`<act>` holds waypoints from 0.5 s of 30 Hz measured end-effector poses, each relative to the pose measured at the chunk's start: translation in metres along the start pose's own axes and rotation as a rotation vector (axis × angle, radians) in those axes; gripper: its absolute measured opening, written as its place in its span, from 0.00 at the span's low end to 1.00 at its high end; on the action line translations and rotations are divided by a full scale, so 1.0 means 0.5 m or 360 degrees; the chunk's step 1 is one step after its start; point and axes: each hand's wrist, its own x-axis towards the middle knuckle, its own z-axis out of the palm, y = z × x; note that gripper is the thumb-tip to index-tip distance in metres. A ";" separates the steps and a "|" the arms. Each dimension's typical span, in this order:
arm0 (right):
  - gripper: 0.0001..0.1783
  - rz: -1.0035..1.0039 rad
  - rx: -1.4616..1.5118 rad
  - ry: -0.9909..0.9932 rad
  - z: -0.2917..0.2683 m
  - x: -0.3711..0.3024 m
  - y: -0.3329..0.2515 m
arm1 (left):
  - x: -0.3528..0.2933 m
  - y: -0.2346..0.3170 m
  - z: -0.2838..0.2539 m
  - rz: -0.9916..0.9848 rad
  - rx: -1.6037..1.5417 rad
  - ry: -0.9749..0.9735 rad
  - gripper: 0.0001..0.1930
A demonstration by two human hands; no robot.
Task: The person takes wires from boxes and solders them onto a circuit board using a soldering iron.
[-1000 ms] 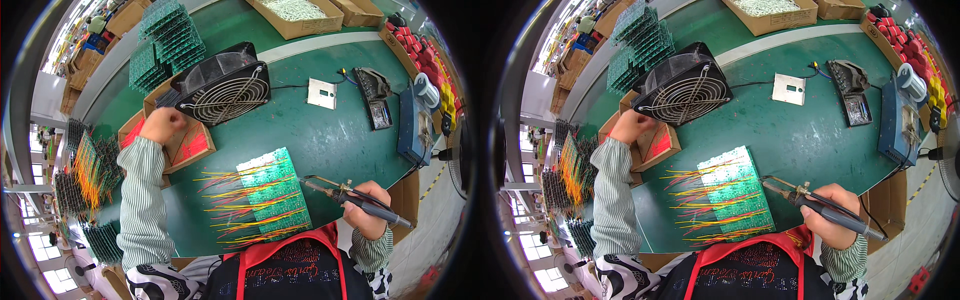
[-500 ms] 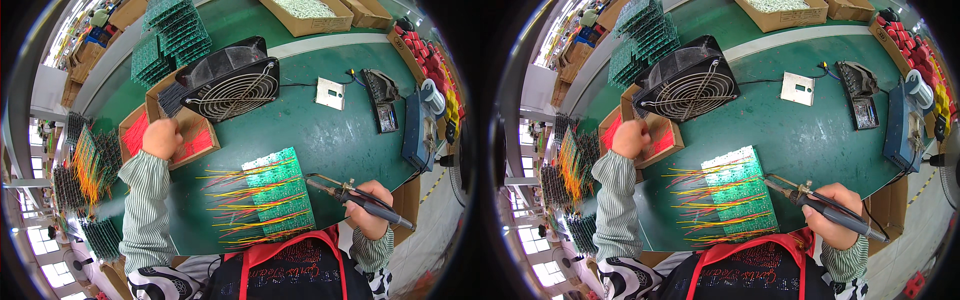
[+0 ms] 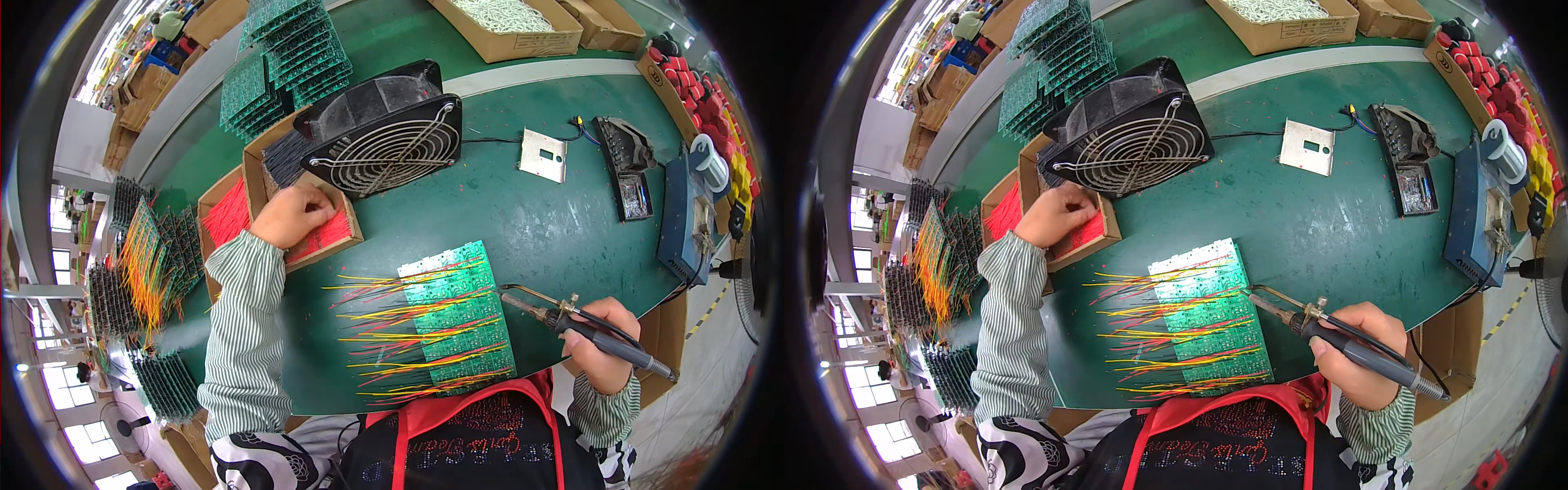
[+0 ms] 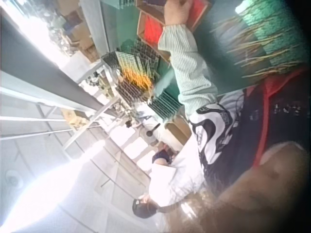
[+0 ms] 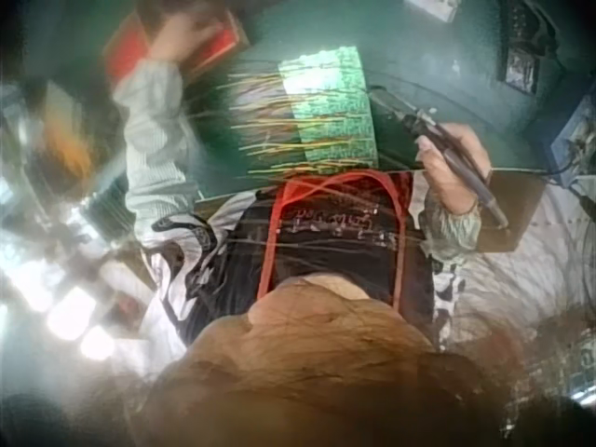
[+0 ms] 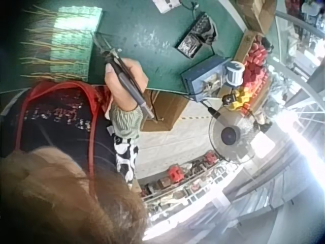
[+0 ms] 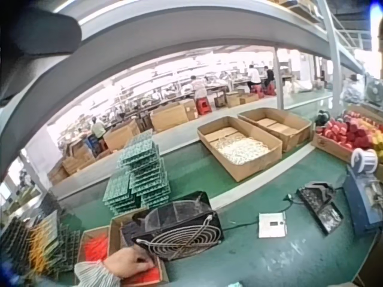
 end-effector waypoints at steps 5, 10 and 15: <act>0.11 -0.0029 -0.0028 -0.0003 0.006 -0.001 0.000 | -0.013 -0.002 -0.007 0.0146 0.0080 -0.0115 0.10; 0.11 -0.0084 -0.0033 -0.0010 0.006 -0.003 0.003 | -0.014 0.018 -0.008 0.0038 0.0043 -0.0126 0.11; 0.11 -0.0072 -0.0028 -0.0024 0.008 -0.005 0.001 | -0.001 0.029 -0.008 -0.0074 0.0126 -0.0271 0.12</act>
